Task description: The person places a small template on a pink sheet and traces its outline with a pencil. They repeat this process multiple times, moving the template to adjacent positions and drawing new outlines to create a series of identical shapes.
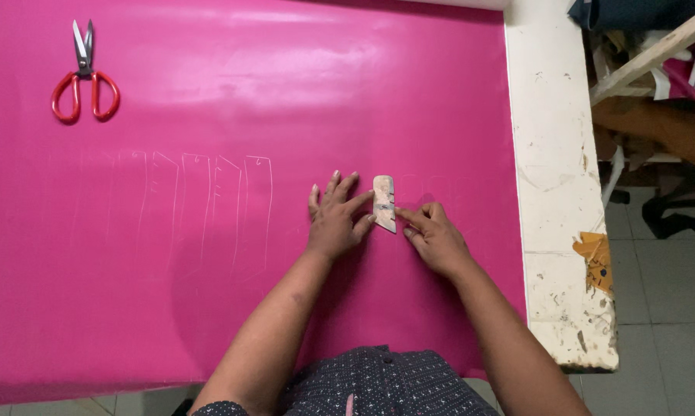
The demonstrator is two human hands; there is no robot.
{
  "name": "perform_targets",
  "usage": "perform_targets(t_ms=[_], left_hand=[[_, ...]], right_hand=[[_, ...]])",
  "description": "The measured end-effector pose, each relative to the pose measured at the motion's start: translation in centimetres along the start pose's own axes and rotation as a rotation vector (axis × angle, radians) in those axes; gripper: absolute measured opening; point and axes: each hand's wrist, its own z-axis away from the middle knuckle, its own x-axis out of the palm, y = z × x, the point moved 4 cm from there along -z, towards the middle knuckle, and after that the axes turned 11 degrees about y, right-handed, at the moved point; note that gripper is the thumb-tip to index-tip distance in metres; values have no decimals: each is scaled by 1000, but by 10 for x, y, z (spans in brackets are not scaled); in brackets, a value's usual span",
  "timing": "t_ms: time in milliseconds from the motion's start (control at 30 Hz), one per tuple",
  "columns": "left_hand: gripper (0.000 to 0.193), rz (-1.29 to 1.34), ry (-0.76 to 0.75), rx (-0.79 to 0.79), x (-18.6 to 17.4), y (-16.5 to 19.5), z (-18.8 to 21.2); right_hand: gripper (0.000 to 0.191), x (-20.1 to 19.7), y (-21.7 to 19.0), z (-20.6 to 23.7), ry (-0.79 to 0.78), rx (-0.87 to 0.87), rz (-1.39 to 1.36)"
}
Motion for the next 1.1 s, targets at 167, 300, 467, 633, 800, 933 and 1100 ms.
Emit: perform_targets(t_ms=[167,300,467,633,800,933,1100], left_hand=[[51,13,3,-6,-1,0,-1],[51,6,5,-5,-1,0,-1],[50,-10,20,21,0,0,0],[49,-29,-6,20,0,1,0],[49,-28,-5,21,-2,1,0],[49,-24,-6,13,-3,2,0],[50,-28,-1,8,-6,4,-1]], right_hand=[[47,2,3,0,39,-31,-21],[50,0,1,0,45,-9,-71],[56,-4,-6,4,-3,9,48],[57,-5,-9,4,-7,7,63],[51,-3,-7,3,31,-25,47],[50,-2,-5,2,40,-36,63],[49,0,-3,1,-9,25,68]])
